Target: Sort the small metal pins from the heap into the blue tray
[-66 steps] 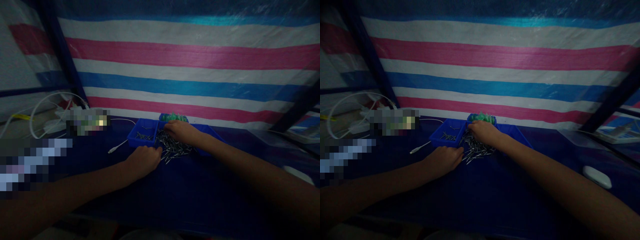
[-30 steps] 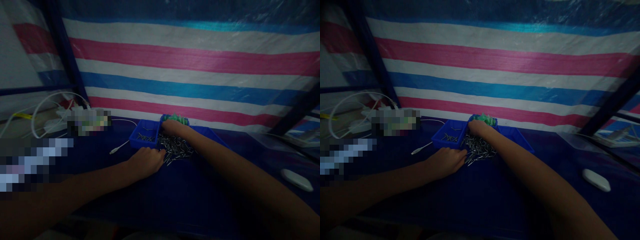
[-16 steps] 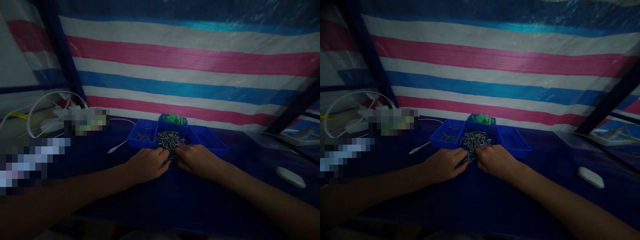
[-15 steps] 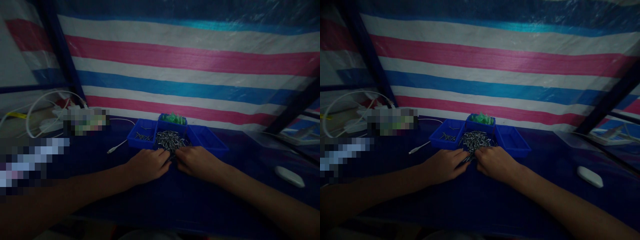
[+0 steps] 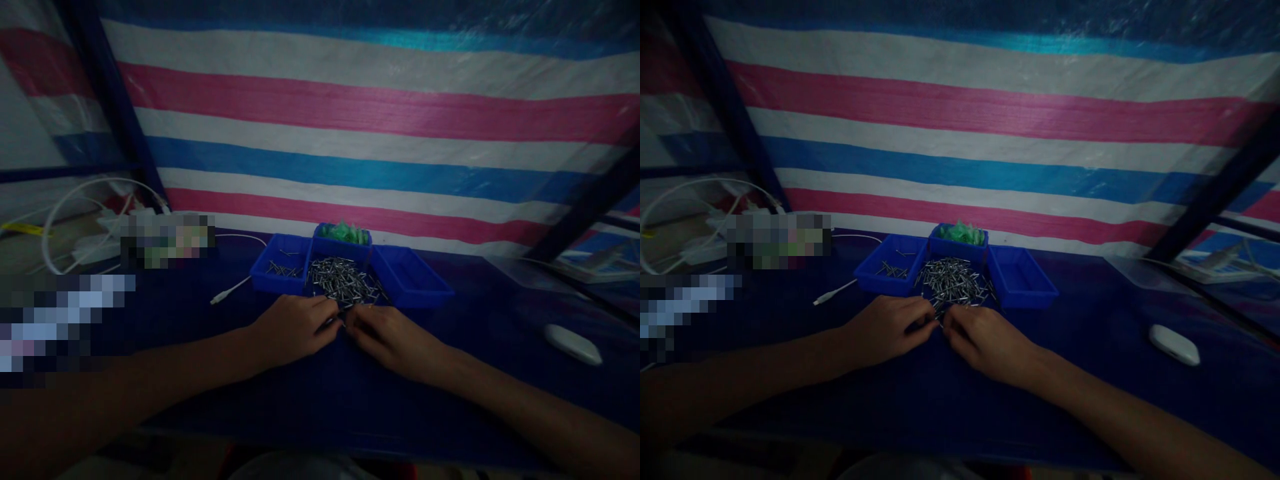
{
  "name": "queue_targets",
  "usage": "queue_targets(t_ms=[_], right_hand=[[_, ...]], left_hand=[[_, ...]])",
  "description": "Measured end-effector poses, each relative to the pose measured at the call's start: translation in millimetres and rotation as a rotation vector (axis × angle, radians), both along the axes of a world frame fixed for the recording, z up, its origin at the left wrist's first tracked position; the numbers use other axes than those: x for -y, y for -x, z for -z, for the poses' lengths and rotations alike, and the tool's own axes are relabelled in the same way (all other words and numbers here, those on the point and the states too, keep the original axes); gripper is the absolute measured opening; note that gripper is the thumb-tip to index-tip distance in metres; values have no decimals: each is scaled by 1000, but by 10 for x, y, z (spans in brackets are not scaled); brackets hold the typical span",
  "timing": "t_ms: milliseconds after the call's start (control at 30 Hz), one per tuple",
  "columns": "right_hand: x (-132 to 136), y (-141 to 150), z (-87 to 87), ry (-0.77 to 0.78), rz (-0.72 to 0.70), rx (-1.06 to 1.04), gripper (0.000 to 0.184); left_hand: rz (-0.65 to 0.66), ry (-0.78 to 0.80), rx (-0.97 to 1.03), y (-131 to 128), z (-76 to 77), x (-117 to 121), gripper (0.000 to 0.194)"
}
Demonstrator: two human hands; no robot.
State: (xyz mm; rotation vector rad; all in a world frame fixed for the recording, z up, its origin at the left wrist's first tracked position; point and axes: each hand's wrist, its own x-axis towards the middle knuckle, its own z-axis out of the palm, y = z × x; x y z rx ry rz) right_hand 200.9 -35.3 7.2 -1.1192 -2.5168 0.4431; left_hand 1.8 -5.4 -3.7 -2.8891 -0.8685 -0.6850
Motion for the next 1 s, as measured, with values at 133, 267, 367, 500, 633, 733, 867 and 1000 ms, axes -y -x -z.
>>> queue_targets(t_ms=[133,267,367,500,633,733,867,1000], right_hand=[[11,-15,9,88,13,-100,11],[11,-28,-32,177,18,-154,14],[23,-26,-42,209,-15,-186,16],[30,-30,-20,190,-84,-157,15],[26,-46,-5,189,-97,-141,14],[33,-53,-33,174,-71,-114,13],[47,-68,-94,95,8,-76,11],[55,-79,-123,11,32,-118,9]], left_hand=[[-11,36,83,-4,-22,4,13],[-9,24,197,-13,-15,33,13],[62,2,230,-25,-6,58,10],[143,-13,192,-34,-3,77,16],[169,17,163,-31,-12,83,17],[154,16,173,-29,-36,86,16],[110,8,206,-26,-67,80,14],[69,75,207,-30,-60,66,12]])
